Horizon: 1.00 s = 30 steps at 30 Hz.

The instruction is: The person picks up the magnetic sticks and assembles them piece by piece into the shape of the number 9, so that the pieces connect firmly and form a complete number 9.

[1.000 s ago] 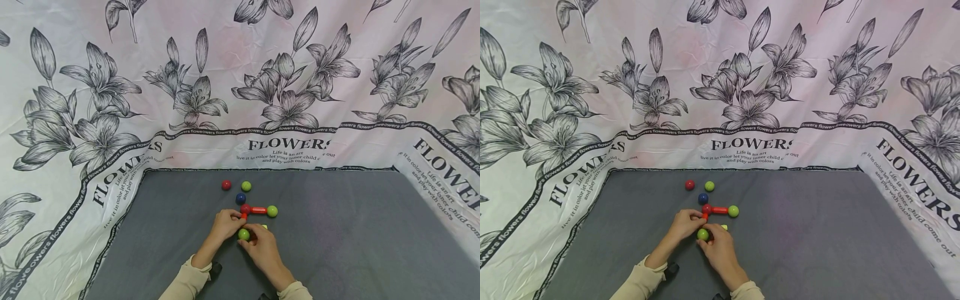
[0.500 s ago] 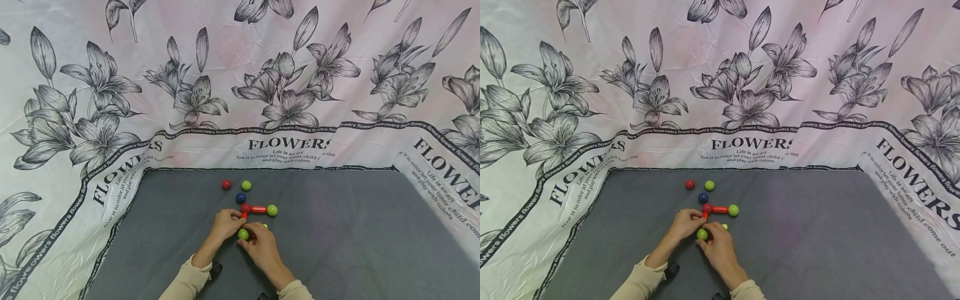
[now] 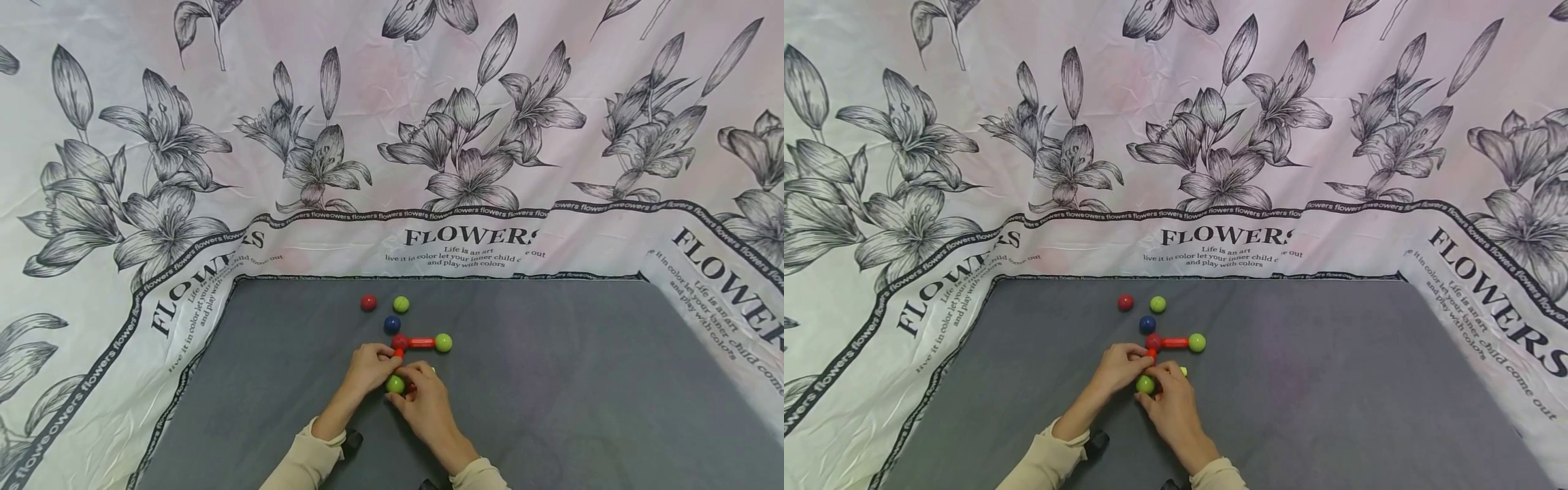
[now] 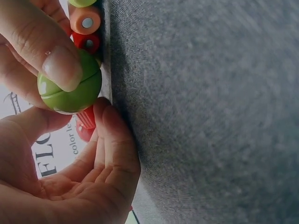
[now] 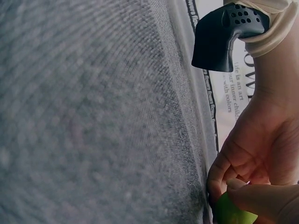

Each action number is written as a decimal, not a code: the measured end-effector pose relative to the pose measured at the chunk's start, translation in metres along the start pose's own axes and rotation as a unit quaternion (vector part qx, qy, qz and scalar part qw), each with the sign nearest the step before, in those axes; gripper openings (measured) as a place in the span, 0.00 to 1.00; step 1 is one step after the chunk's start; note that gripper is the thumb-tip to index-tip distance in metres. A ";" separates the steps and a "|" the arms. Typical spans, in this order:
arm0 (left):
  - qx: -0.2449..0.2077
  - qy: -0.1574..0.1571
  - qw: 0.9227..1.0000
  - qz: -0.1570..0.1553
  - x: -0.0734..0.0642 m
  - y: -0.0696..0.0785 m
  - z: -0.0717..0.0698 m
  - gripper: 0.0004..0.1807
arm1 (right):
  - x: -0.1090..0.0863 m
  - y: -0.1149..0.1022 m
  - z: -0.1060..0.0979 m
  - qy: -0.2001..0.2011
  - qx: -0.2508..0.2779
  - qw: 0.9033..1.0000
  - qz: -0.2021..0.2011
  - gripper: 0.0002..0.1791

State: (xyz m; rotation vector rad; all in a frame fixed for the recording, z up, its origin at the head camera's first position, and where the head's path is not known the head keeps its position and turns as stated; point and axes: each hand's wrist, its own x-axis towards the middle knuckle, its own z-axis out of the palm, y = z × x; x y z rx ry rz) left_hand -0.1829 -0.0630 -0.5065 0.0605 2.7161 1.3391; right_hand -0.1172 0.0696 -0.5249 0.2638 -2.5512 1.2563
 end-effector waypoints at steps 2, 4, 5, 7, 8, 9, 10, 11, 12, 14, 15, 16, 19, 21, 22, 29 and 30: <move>0.003 -0.003 1.000 -0.001 0.000 0.000 0.000 0.14 | 0.000 0.000 0.000 -0.003 -0.002 1.000 0.002 0.19; 0.003 -0.007 1.000 -0.001 -0.001 0.000 0.000 0.15 | 0.000 0.000 0.000 -0.005 -0.004 1.000 0.002 0.19; 0.002 -0.010 1.000 -0.001 -0.001 0.000 0.000 0.15 | 0.000 0.001 0.000 -0.006 -0.004 1.000 0.004 0.19; -0.001 -0.014 1.000 -0.001 -0.002 0.000 0.000 0.15 | 0.000 0.001 0.000 -0.004 -0.002 1.000 0.002 0.19; -0.003 -0.015 1.000 0.000 -0.002 0.000 0.000 0.15 | 0.000 0.001 0.000 -0.005 0.000 1.000 0.004 0.19; -0.005 -0.016 1.000 0.000 -0.002 0.000 0.000 0.15 | 0.000 0.001 0.000 -0.006 0.001 1.000 0.003 0.19; -0.006 -0.017 1.000 0.001 -0.002 0.000 0.000 0.15 | 0.000 0.001 0.000 -0.005 0.003 1.000 0.002 0.19; -0.007 -0.017 1.000 0.002 -0.002 0.000 -0.001 0.15 | 0.000 0.001 0.000 -0.005 0.005 1.000 0.002 0.20; -0.008 -0.018 1.000 0.004 -0.002 0.000 -0.001 0.15 | 0.000 0.002 0.001 -0.004 0.006 1.000 0.001 0.20; -0.009 -0.019 1.000 0.003 -0.002 0.000 -0.001 0.15 | 0.000 0.003 0.001 -0.004 0.008 1.000 0.000 0.20; -0.009 -0.020 1.000 0.002 -0.002 0.000 -0.001 0.15 | 0.001 0.003 0.002 -0.004 0.008 1.000 -0.001 0.20; -0.009 -0.020 1.000 0.001 -0.002 0.000 -0.001 0.16 | 0.001 0.003 0.002 -0.003 0.008 1.000 -0.002 0.20; -0.009 -0.022 1.000 0.002 -0.002 0.001 -0.002 0.16 | 0.001 0.004 0.002 -0.003 0.008 1.000 -0.004 0.20; -0.009 -0.022 1.000 0.002 -0.002 0.001 -0.002 0.16 | 0.001 0.005 0.003 -0.003 0.008 1.000 -0.006 0.20; -0.010 -0.023 1.000 0.002 -0.002 0.001 -0.003 0.16 | 0.001 0.005 0.003 -0.003 0.008 1.000 -0.007 0.20; -0.010 -0.024 1.000 0.005 -0.001 0.000 -0.002 0.16 | 0.001 0.004 0.002 0.001 0.014 1.000 -0.010 0.21; -0.010 -0.024 1.000 0.005 0.000 -0.001 -0.002 0.16 | 0.001 0.004 0.002 0.001 0.016 1.000 -0.009 0.21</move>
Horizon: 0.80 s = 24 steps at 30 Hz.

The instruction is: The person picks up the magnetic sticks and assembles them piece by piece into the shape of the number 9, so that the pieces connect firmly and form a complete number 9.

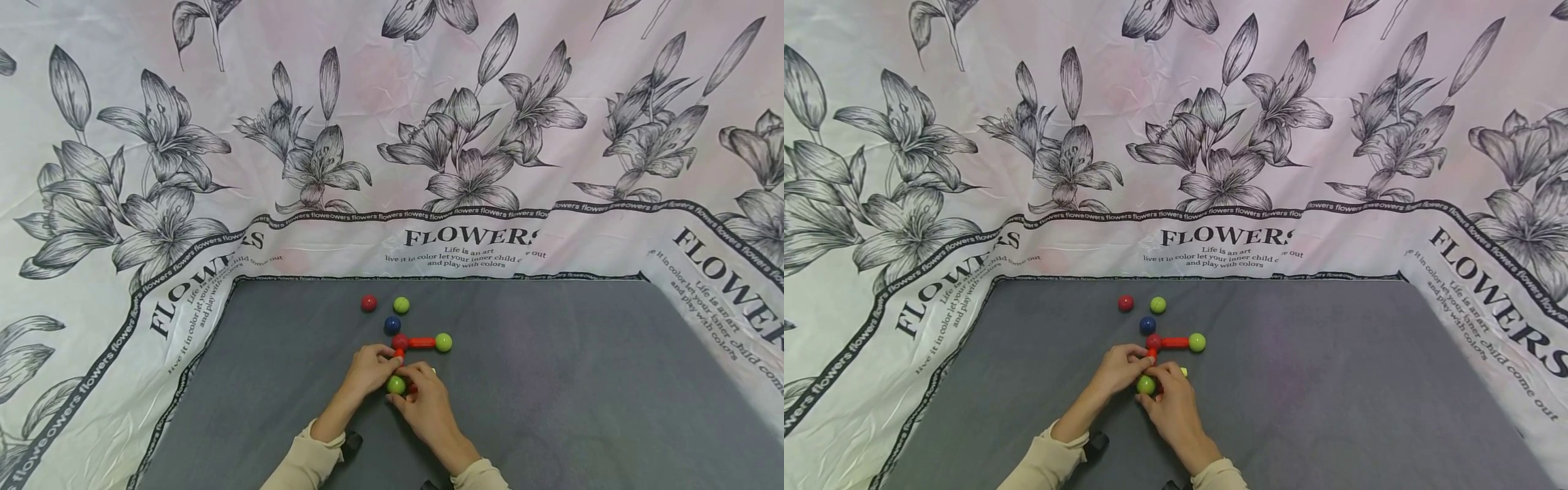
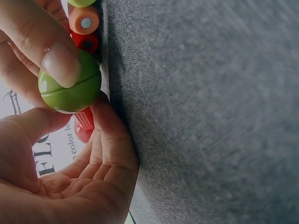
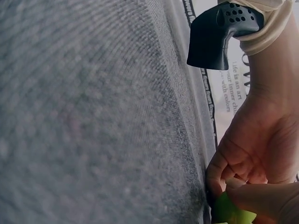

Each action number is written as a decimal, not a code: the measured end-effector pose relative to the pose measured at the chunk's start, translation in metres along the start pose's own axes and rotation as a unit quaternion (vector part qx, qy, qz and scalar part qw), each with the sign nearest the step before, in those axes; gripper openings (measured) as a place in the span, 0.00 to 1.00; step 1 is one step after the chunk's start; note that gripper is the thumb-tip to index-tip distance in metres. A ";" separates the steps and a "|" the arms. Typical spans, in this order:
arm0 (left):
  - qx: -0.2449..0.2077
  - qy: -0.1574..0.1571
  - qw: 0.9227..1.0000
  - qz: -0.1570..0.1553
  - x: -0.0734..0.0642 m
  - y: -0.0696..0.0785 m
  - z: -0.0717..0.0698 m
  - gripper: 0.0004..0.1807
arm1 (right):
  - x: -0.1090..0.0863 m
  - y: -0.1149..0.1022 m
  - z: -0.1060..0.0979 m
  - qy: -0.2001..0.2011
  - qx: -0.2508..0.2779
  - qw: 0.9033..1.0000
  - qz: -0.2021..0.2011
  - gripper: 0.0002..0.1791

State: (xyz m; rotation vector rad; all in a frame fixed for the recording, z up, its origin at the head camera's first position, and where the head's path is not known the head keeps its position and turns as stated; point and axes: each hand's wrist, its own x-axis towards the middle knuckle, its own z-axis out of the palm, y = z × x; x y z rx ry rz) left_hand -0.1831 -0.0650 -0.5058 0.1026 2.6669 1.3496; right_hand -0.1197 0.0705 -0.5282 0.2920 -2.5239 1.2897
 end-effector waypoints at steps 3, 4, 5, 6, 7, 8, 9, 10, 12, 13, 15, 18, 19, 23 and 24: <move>-0.002 0.000 1.000 0.000 0.001 -0.001 0.001 0.16 | 0.000 -0.001 -0.002 -0.006 0.011 1.000 0.007 0.21; -0.006 -0.002 1.000 -0.001 0.001 -0.002 0.001 0.16 | 0.000 -0.002 -0.003 -0.009 0.015 1.000 0.010 0.21; -0.010 -0.004 1.000 -0.003 0.001 -0.002 0.001 0.16 | 0.000 -0.002 -0.005 -0.012 0.020 1.000 0.012 0.21; -0.012 -0.006 1.000 -0.002 0.001 -0.002 0.001 0.16 | 0.001 -0.002 -0.006 -0.012 0.023 1.000 0.011 0.21; -0.014 -0.007 1.000 0.000 0.000 -0.002 0.001 0.16 | 0.002 -0.002 -0.008 -0.011 0.025 1.000 0.008 0.21; -0.016 -0.009 1.000 -0.001 0.000 -0.002 0.001 0.16 | 0.003 -0.002 -0.011 -0.009 0.030 0.999 0.006 0.21; -0.019 -0.011 1.000 -0.003 0.000 -0.002 0.001 0.16 | 0.004 -0.001 -0.014 -0.006 0.029 1.000 0.002 0.21; -0.021 -0.012 1.000 -0.003 0.000 -0.002 0.000 0.16 | 0.005 0.001 -0.017 0.000 0.024 1.000 -0.004 0.21; -0.021 -0.013 1.000 -0.002 0.000 -0.003 0.000 0.16 | 0.009 0.004 -0.023 0.012 0.022 1.000 -0.005 0.21; -0.022 -0.014 1.000 -0.005 0.000 -0.003 0.000 0.16 | 0.011 0.006 -0.027 0.017 0.018 1.000 -0.003 0.21; -0.023 -0.015 1.000 -0.008 -0.001 -0.002 0.000 0.16 | 0.015 0.011 -0.034 0.024 0.012 1.000 0.013 0.21; -0.021 -0.015 1.000 -0.007 -0.001 -0.002 0.000 0.16 | 0.020 0.019 -0.045 0.027 0.015 0.999 0.041 0.21; -0.022 -0.014 1.000 -0.008 -0.002 -0.001 0.000 0.16 | 0.021 0.023 -0.048 0.027 0.016 0.998 0.048 0.21; -0.024 -0.012 1.000 -0.013 -0.003 0.000 -0.001 0.17 | 0.024 0.036 -0.058 0.021 0.027 0.997 0.071 0.22; -0.025 -0.012 1.000 -0.014 -0.003 0.000 0.000 0.17 | 0.025 0.039 -0.060 0.017 0.027 0.997 0.077 0.22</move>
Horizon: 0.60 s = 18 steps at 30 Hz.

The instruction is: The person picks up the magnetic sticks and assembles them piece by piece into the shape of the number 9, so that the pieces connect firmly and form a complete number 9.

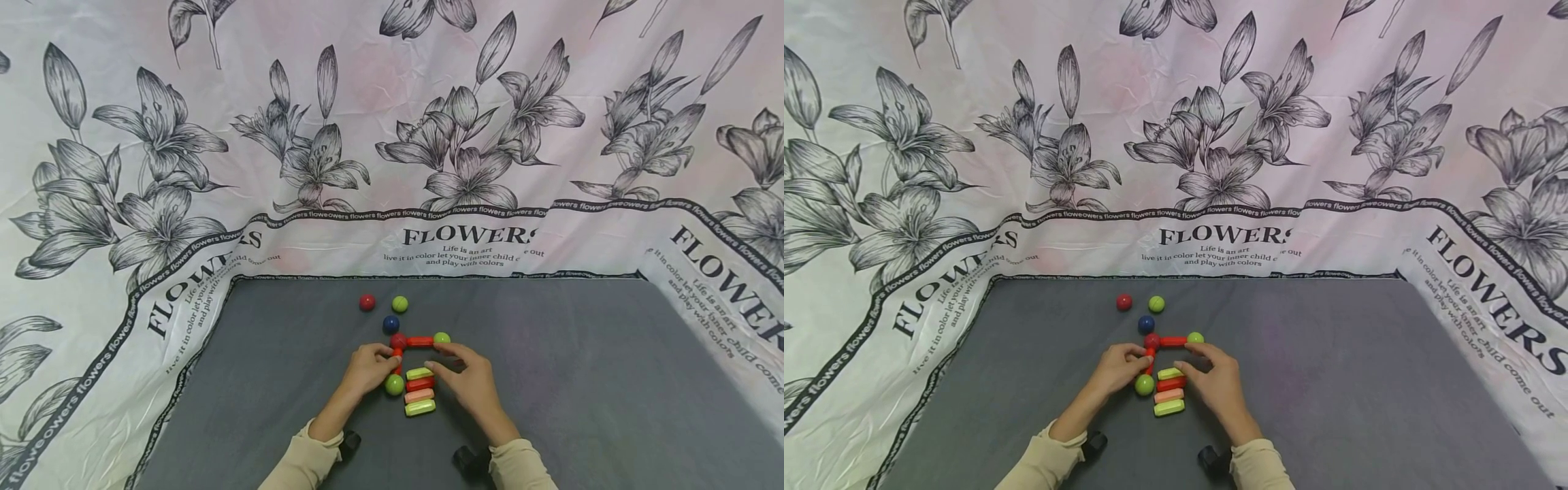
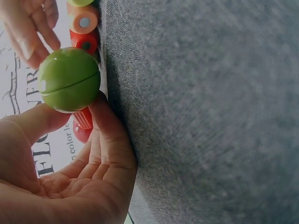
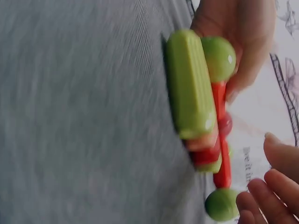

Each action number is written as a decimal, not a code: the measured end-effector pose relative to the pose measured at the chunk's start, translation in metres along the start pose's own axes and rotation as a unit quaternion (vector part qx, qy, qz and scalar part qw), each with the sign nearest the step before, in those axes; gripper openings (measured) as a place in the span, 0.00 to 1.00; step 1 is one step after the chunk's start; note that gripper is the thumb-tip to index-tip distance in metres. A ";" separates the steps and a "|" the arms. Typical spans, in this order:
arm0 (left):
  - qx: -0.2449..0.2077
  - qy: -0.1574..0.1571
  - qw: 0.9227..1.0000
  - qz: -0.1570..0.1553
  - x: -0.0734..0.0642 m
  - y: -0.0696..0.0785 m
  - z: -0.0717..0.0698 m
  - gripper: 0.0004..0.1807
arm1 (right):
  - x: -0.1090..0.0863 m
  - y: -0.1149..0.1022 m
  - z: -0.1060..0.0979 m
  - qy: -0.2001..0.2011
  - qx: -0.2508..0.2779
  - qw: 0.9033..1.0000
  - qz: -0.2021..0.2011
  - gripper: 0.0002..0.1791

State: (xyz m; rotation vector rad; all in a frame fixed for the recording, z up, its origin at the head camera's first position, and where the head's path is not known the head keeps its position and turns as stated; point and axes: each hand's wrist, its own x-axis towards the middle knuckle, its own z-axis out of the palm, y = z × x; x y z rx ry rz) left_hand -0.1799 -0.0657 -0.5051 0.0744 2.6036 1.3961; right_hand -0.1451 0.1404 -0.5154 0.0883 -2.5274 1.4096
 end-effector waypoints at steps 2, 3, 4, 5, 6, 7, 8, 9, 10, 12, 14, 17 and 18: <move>-0.001 0.001 1.000 -0.002 0.000 0.001 0.000 0.16 | 0.002 0.004 -0.002 -0.010 0.002 1.000 0.012 0.23; 0.000 0.001 1.000 -0.002 0.000 0.001 0.000 0.16 | 0.002 0.006 -0.002 -0.017 0.003 1.000 0.016 0.23; 0.001 0.000 1.000 -0.003 0.000 0.001 0.000 0.16 | 0.003 0.008 -0.002 -0.023 0.003 1.000 0.021 0.23; 0.002 0.000 1.000 -0.003 0.000 0.001 0.000 0.17 | 0.003 0.009 -0.002 -0.029 0.004 0.999 0.026 0.23; 0.002 0.000 1.000 -0.005 0.000 0.001 0.000 0.17 | 0.003 0.010 -0.002 -0.035 0.006 0.999 0.029 0.23; 0.001 -0.001 1.000 -0.006 0.000 0.001 0.000 0.17 | 0.003 0.011 -0.001 -0.039 0.005 0.999 0.033 0.22; 0.002 -0.001 1.000 -0.007 0.000 0.001 0.000 0.17 | 0.003 0.012 0.000 -0.044 0.004 0.998 0.036 0.22; 0.002 -0.002 1.000 -0.008 0.000 0.001 0.000 0.17 | 0.003 0.012 0.000 -0.048 0.004 0.998 0.037 0.22; 0.001 -0.002 1.000 -0.010 0.000 0.001 0.000 0.17 | 0.003 0.013 0.001 -0.052 0.003 0.998 0.041 0.21; 0.000 -0.003 1.000 -0.012 0.000 0.001 -0.001 0.17 | 0.003 0.013 0.003 -0.059 0.004 0.997 0.042 0.21; 0.000 -0.004 1.000 -0.013 0.000 0.001 -0.001 0.17 | 0.003 0.013 0.004 -0.063 0.008 0.997 0.039 0.20; -0.002 -0.006 1.000 -0.016 0.000 0.001 -0.002 0.17 | 0.003 0.014 0.006 -0.068 0.018 0.997 0.034 0.19; -0.003 -0.007 1.000 -0.017 0.000 0.001 -0.002 0.17 | 0.002 0.015 0.007 -0.068 0.020 0.997 0.033 0.19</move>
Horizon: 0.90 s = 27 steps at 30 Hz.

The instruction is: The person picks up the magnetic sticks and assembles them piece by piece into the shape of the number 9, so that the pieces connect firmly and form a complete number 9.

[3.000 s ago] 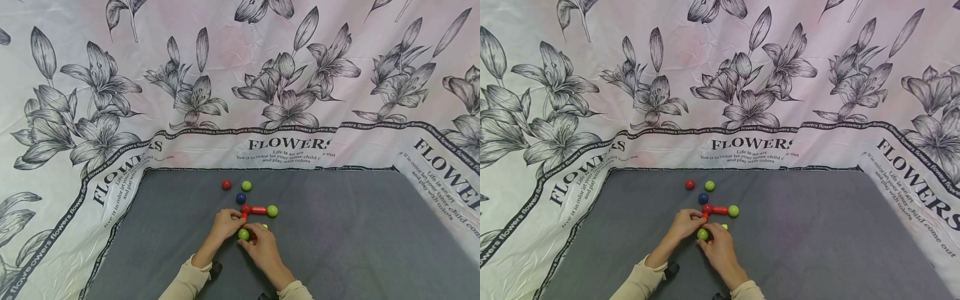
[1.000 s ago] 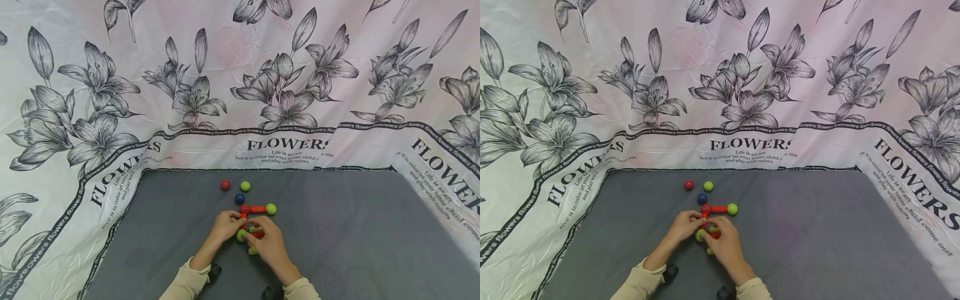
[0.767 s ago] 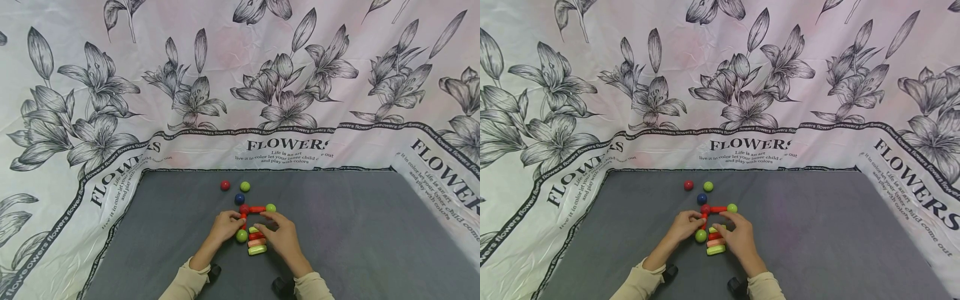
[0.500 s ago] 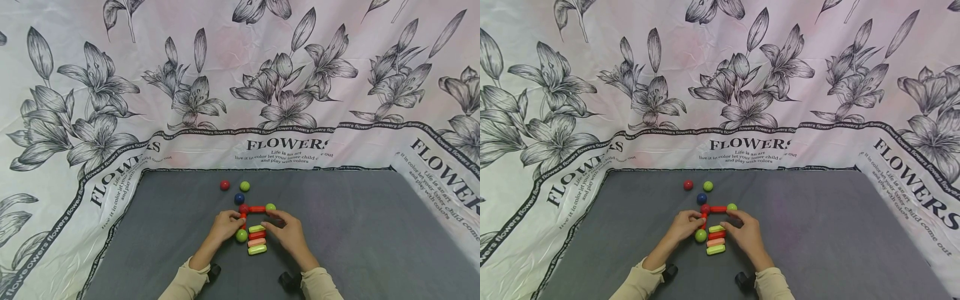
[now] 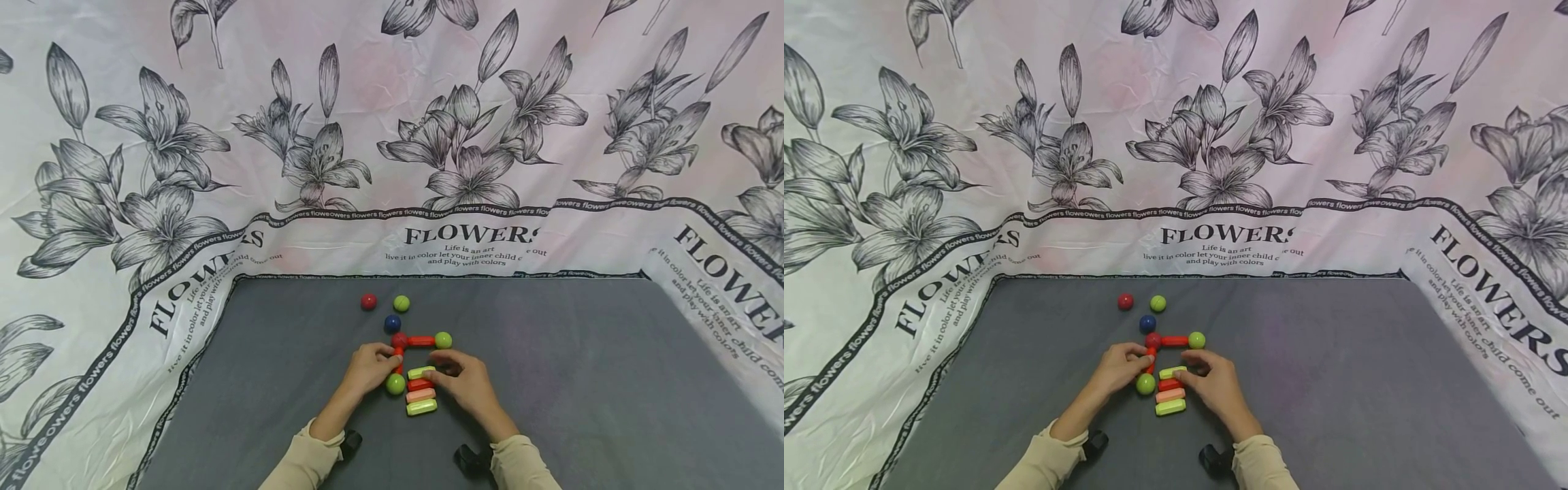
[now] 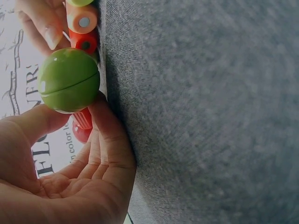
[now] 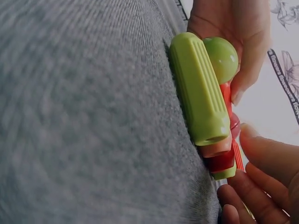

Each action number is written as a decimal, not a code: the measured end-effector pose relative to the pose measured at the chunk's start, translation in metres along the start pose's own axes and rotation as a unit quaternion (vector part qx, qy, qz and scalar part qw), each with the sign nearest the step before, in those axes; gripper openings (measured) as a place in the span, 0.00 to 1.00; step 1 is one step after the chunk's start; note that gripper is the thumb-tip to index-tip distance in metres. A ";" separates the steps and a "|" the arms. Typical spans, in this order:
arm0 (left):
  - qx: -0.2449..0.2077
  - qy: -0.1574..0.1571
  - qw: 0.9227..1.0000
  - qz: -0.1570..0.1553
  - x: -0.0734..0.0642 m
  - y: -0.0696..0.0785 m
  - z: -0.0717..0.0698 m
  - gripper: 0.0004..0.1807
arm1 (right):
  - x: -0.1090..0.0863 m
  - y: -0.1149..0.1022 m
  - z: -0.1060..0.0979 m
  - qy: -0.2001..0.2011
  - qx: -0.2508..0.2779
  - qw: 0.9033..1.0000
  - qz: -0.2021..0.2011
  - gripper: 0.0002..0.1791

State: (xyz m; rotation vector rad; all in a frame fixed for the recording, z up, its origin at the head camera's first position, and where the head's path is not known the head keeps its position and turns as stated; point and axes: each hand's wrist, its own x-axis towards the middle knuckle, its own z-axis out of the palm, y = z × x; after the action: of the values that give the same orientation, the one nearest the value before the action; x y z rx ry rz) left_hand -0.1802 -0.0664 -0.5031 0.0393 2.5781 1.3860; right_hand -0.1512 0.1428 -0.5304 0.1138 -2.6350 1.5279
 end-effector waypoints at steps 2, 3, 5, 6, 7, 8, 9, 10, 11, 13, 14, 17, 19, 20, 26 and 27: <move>-0.001 0.000 1.000 0.001 0.000 0.000 0.000 0.17 | 0.000 0.001 0.001 -0.001 0.001 1.000 -0.003 0.19; -0.001 0.000 1.000 0.001 0.000 0.000 0.000 0.17 | 0.001 0.002 0.002 -0.002 0.000 1.000 -0.002 0.19; -0.001 0.000 1.000 0.001 0.000 0.000 0.000 0.17 | 0.001 0.002 0.003 -0.003 -0.002 1.000 0.001 0.19; -0.002 0.000 1.000 0.001 0.000 0.000 0.000 0.17 | 0.001 0.002 0.003 -0.004 -0.003 1.000 0.002 0.18; -0.002 0.000 1.000 0.002 0.000 0.000 0.000 0.17 | 0.002 0.002 0.003 -0.004 -0.005 1.000 0.002 0.18; -0.002 0.000 1.000 0.002 0.000 -0.001 0.000 0.17 | 0.002 0.002 0.003 -0.005 -0.004 1.000 0.007 0.18; -0.003 0.000 1.000 0.000 0.001 0.000 0.001 0.17 | 0.002 0.002 0.004 -0.004 -0.004 1.000 0.008 0.18; -0.004 -0.001 1.000 -0.001 0.001 0.000 0.001 0.17 | 0.002 0.001 0.004 -0.003 -0.004 1.000 0.008 0.17; -0.004 -0.001 1.000 -0.002 0.001 0.000 0.001 0.17 | 0.002 0.001 0.004 -0.002 -0.004 1.000 0.008 0.17; -0.002 0.000 1.000 0.000 0.002 -0.001 0.001 0.17 | 0.002 0.000 0.004 0.000 -0.006 1.000 0.003 0.16; -0.002 0.000 1.000 -0.001 0.003 0.000 0.001 0.17 | 0.002 0.000 0.004 0.000 -0.005 1.000 0.003 0.16; -0.002 0.000 1.000 -0.001 0.003 -0.001 0.001 0.17 | 0.002 -0.001 0.004 -0.010 -0.006 1.000 0.002 0.16; -0.003 0.000 1.000 0.000 0.003 -0.001 0.001 0.17 | 0.002 -0.001 0.003 -0.020 -0.006 1.000 0.004 0.16; -0.003 0.000 1.000 0.001 0.002 -0.001 0.001 0.17 | 0.002 -0.001 0.003 -0.026 -0.006 1.000 0.009 0.16; 0.000 0.005 1.000 0.008 0.002 -0.001 -0.001 0.17 | 0.004 -0.001 0.002 -0.036 -0.015 0.999 0.010 0.13; -0.001 0.005 1.000 0.007 0.002 -0.001 -0.001 0.17 | 0.004 -0.001 0.002 -0.035 -0.015 0.999 0.009 0.13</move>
State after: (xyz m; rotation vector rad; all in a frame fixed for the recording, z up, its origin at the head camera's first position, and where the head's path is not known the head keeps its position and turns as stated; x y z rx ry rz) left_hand -0.1819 -0.0673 -0.5040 0.0503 2.5889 1.3972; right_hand -0.1551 0.1403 -0.5302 0.1447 -2.7194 1.5152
